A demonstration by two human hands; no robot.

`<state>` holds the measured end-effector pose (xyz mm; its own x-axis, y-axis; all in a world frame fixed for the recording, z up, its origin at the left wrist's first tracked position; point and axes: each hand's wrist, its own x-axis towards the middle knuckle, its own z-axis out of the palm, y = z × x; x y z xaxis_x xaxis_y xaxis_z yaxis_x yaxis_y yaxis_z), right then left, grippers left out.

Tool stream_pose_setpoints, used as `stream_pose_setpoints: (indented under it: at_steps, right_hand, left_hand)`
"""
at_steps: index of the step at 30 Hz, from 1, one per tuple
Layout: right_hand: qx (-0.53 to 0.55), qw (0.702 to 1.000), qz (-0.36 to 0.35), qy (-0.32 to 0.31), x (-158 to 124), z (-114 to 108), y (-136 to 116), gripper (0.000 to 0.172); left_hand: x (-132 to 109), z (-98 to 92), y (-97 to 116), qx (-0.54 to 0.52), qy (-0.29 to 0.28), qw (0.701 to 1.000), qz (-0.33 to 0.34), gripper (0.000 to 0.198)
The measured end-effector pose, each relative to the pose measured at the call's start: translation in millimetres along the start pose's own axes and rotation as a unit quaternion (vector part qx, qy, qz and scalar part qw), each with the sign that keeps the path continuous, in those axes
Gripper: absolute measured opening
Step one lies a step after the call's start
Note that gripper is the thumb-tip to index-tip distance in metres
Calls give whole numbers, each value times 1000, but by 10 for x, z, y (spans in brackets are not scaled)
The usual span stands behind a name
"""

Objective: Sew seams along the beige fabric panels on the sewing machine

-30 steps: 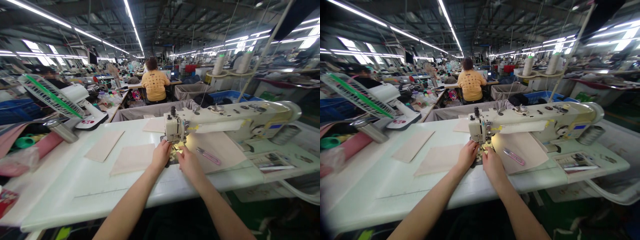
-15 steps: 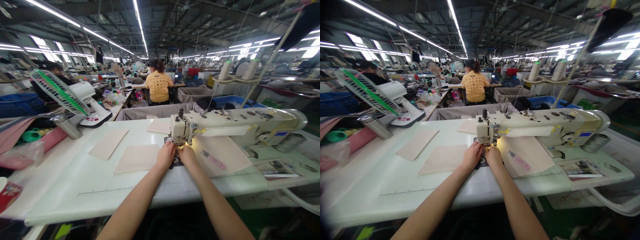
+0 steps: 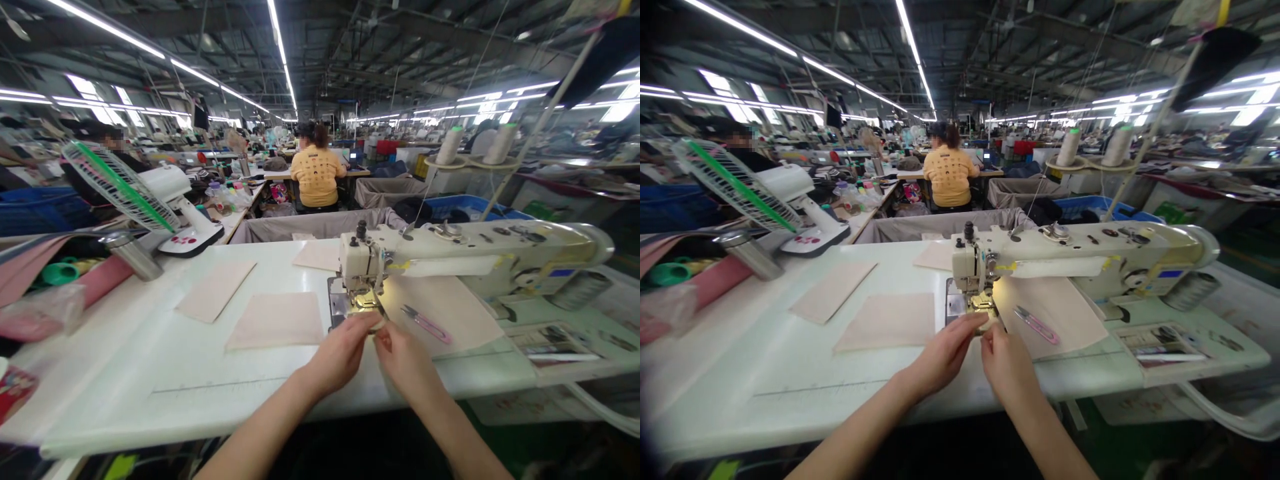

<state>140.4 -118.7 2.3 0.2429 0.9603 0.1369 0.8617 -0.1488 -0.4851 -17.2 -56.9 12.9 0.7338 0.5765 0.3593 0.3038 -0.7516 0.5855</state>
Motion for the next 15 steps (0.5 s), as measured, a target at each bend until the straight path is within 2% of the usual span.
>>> stream_pose_setpoints:
  at_steps: [3, 5, 9, 13, 15]
  right_hand:
    - [-10, 999, -29, 28, -332, -96, 145, 16]
    - [4, 998, -46, 38, -467, -144, 218, 18]
    - [40, 998, -46, 25, -603, -184, 274, 22]
    - [111, 993, -15, -23, -635, -291, 324, 18]
    - [146, 989, 14, 0, -556, -468, 436, 40]
  left_hand:
    - [-123, 91, 148, -105, -59, 993, 1, 36]
    - [-163, 175, 196, -121, -67, 990, -15, 26]
    - [-204, 288, 252, -137, -27, 989, -49, 17]
    - [-297, 267, 355, -165, 12, 982, -95, 19]
    - [-399, 263, 408, -202, 18, 967, -152, 21]
